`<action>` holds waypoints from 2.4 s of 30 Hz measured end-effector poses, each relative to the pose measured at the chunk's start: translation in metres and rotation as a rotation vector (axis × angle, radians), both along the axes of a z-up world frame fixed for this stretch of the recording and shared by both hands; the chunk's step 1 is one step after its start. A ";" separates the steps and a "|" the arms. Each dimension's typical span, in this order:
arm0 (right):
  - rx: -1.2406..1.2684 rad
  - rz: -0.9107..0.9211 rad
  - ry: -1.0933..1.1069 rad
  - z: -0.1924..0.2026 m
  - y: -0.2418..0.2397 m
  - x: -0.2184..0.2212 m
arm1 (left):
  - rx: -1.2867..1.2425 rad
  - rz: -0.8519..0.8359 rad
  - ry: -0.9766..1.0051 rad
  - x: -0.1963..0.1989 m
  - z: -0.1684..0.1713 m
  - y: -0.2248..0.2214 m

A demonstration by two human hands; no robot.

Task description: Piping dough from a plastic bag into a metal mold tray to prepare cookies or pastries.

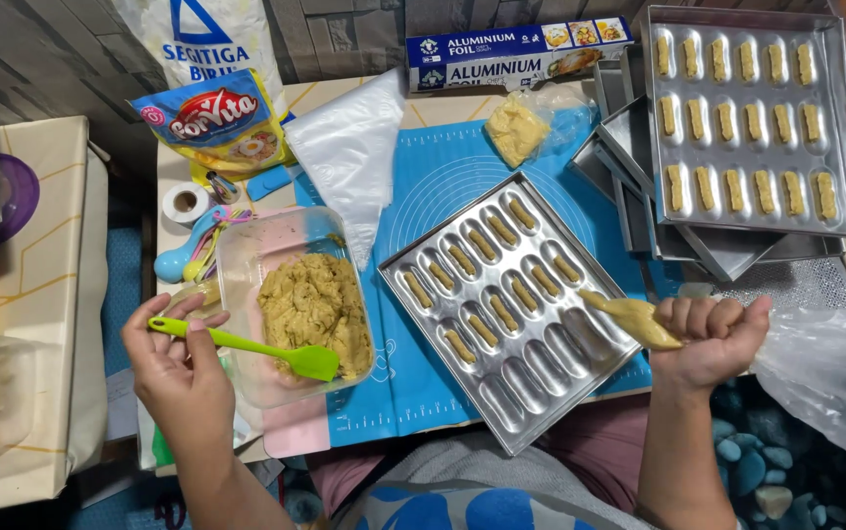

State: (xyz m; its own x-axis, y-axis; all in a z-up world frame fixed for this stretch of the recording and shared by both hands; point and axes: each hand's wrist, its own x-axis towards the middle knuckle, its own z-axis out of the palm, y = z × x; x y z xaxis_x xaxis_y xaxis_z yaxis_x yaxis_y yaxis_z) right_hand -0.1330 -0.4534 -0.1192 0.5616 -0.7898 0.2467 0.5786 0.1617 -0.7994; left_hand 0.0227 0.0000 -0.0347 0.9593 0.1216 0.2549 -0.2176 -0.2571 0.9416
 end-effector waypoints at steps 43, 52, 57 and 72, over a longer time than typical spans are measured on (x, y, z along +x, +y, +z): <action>-0.707 0.399 0.338 0.031 0.000 0.035 | -0.060 -0.811 -0.226 -0.017 -0.021 -0.172; -1.350 0.079 0.806 -0.006 0.001 0.069 | -0.265 -0.106 -0.078 0.034 -0.039 -0.033; -1.620 0.137 0.645 0.000 0.021 0.139 | -0.283 0.065 -0.181 0.046 -0.065 -0.001; -1.854 0.551 0.687 -0.023 0.045 0.236 | -0.304 0.107 -0.134 0.042 -0.069 -0.003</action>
State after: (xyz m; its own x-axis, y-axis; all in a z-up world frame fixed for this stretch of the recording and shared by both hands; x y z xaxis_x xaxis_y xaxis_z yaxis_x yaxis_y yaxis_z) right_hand 0.1034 -0.4087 -0.1419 0.9334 0.3511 0.0740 0.3588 -0.9119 -0.1993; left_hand 0.0649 -0.0030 -0.1038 0.8974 0.3092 0.3149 -0.3319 0.0027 0.9433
